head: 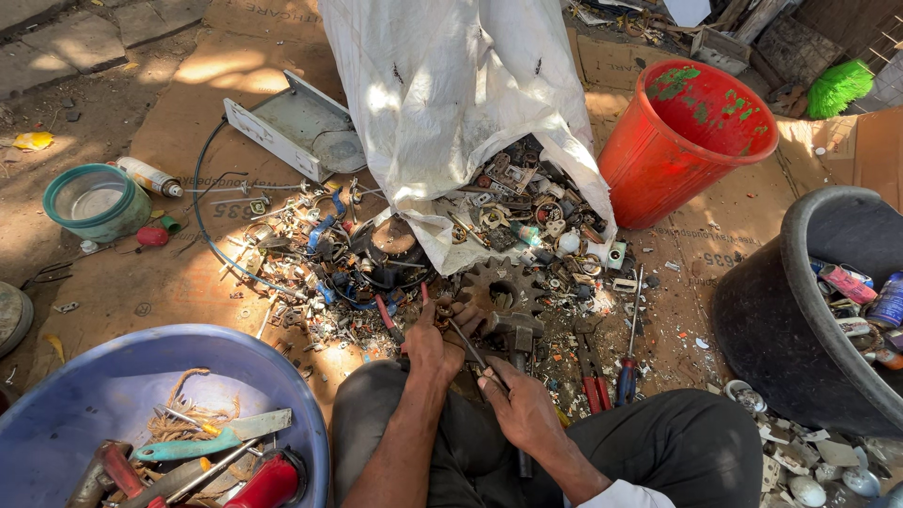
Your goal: The person sits on the ground and uses a hammer and pliers to dismantle a small metal component. They repeatedly strike the object with the hammer and use pliers to pull or twist parts, working amidst a pile of scrap metal and tools.
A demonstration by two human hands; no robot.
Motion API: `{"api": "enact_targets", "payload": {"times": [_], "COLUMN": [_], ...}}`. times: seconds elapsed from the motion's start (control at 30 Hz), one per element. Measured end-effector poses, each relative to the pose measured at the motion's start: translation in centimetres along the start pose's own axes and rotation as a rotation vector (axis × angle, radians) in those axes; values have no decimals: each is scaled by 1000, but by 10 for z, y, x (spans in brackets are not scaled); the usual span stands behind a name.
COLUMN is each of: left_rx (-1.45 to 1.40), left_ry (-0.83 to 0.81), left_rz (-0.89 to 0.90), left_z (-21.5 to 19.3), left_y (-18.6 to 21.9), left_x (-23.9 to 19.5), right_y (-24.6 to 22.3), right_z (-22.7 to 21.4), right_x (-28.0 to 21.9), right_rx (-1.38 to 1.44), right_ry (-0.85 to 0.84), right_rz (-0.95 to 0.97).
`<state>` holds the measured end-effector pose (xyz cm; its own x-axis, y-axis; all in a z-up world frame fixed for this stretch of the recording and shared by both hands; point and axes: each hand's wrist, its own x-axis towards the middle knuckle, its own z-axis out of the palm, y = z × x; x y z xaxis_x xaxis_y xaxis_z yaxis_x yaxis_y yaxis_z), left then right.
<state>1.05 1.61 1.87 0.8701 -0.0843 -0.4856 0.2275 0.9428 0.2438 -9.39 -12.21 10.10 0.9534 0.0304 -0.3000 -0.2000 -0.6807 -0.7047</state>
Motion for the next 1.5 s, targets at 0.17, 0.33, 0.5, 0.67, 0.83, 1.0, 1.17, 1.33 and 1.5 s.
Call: {"api": "enact_targets", "payload": {"times": [0.17, 0.33, 0.5, 0.67, 0.83, 1.0, 1.17, 1.33, 1.5], "left_rx": [10, 84, 172, 15, -143, -149, -73, -15, 95], "left_ry": [-2, 22, 72, 126, 104, 56, 3, -123, -72], "left_rz": [-8, 26, 131, 164, 104, 136, 81, -2, -50], "left_z": [-1, -11, -18, -16, -15, -13, -6, 0, 3], "left_y": [0, -4, -15, -14, -4, -3, 2, 1, -5], "left_x": [-1, 5, 15, 12, 9, 8, 0, -2, -3], "right_y": [-9, -26, -38, -32, -11, 12, 24, 29, 27], "right_z": [-4, -14, -19, 13, 52, 53, 30, 7, -8], "right_x": [0, -4, -1, -1, 5, 23, 17, 1, -4], "right_rx": [-6, -100, -256, -277, 254, 334, 414, 676, 432], "right_ry": [-4, -52, -121, 23, 98, 45, 20, 120, -46], "right_rz": [-17, 31, 134, -20, -8, 31, 105, 165, 167]}}
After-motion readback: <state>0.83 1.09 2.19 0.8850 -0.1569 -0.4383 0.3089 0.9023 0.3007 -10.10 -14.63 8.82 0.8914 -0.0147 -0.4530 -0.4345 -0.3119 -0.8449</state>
